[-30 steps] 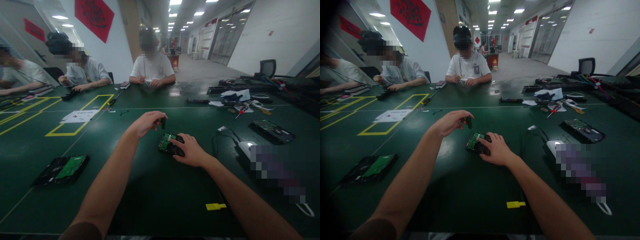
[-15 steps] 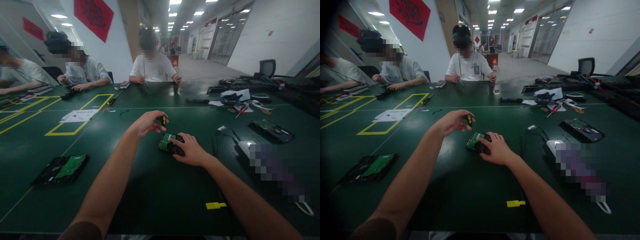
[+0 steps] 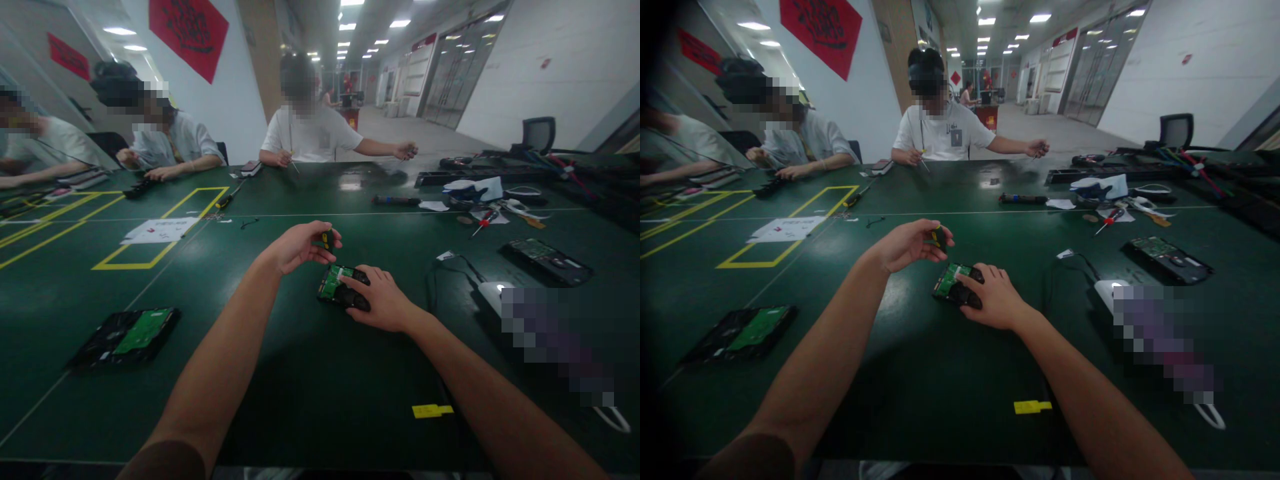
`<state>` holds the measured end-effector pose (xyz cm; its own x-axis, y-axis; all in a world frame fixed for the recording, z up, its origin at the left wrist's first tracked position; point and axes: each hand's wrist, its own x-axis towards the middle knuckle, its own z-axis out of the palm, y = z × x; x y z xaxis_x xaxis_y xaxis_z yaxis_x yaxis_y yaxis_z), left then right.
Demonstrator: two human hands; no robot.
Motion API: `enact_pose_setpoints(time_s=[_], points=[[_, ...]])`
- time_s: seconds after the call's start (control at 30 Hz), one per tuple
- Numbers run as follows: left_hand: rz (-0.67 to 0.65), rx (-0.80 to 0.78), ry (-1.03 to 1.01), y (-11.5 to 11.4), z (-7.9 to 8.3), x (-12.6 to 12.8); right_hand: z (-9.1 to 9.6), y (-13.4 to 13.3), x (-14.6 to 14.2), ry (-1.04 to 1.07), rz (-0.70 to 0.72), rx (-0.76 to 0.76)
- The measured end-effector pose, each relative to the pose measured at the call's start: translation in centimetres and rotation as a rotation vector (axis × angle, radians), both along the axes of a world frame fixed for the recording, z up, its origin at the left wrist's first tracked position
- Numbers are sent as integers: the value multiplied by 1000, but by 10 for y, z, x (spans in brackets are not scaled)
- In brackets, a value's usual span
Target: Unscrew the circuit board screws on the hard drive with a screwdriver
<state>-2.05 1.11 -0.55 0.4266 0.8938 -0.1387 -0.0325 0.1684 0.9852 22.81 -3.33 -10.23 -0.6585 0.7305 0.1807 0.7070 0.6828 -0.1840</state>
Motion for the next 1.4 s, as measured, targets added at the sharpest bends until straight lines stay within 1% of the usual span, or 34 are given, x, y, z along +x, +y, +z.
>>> enact_pose_setpoints(time_s=[0.2, 0.47, 0.63, 0.7, 0.87, 1.0, 1.27, 1.4], points=[[34, 60, 67, -2, 0, 2, -1, 1, 0, -1, 6, -6], [64, 55, 85, -1, -1, 4, 0, 0, 1, -11, 2, -1], [104, 65, 77, 0, -2, 1, 2, 0, 0, -14, 0, -7], [100, 70, 79, 0, -2, 0, 2, 0, 0, -12, -1, -6], [35, 92, 109, 0, -1, 0, -1, 0, 1, -11, 4, -5], [2, 74, 108, 0, 0, 0, -1, 0, 1, -7, 5, 2], [46, 186, 128, -1, 0, 0, 1, 0, 1, -9, -1, -19], [44, 184, 99, -5, 2, 3, 2, -1, 1, -11, -4, -11]])
